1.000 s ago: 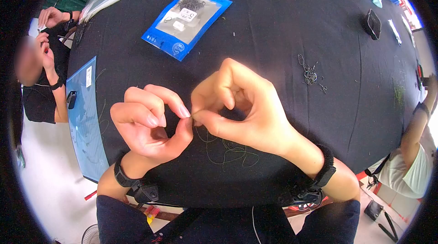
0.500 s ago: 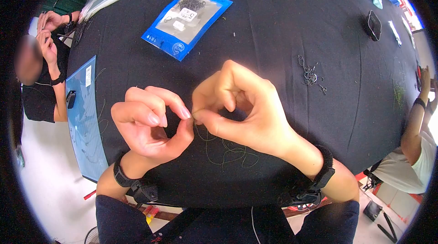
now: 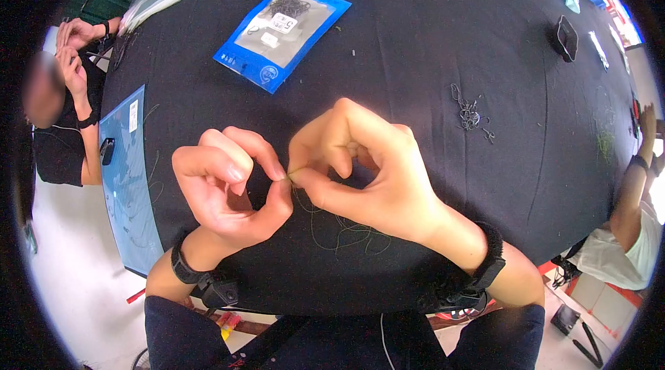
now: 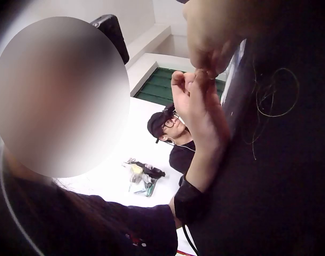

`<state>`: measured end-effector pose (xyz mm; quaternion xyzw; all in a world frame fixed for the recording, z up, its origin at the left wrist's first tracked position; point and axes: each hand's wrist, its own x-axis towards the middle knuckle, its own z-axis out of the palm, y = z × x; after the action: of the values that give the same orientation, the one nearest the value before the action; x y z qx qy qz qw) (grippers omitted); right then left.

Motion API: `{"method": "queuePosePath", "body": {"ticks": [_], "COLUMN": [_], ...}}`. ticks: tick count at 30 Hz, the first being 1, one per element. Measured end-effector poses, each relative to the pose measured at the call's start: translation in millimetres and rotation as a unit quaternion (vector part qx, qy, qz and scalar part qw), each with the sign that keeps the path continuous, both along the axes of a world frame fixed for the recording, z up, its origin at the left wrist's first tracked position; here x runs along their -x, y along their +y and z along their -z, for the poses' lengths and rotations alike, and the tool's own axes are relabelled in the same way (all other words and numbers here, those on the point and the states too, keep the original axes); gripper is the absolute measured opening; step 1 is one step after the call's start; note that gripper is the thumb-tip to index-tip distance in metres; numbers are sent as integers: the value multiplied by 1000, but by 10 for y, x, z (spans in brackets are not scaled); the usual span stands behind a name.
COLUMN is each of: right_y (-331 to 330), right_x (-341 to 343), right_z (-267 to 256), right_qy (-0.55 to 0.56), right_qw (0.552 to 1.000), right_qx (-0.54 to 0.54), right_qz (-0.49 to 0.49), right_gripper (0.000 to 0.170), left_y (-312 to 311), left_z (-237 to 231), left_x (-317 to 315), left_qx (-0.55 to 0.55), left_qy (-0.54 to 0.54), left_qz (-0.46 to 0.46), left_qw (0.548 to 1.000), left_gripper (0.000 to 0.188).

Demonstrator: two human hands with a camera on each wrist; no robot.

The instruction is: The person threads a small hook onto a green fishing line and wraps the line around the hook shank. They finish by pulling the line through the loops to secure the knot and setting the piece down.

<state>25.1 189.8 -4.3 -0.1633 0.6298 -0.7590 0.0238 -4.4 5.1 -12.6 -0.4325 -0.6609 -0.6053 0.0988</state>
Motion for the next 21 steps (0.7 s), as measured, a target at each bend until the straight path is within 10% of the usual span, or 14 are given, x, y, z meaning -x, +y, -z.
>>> {"method": "queuePosePath", "body": {"ticks": [21], "right_y": [-19], "right_x": [10], "right_z": [13], "right_qy": [52], "right_qw": [999], "right_qx": [-4], "right_qz": [15], "right_gripper": [32], "left_y": [-26], "left_z": [-16], "left_x": [-43], "left_qx": [31], "left_qy": [-53], "left_qz": [-21], "left_qw": [998], "left_gripper": [50]}}
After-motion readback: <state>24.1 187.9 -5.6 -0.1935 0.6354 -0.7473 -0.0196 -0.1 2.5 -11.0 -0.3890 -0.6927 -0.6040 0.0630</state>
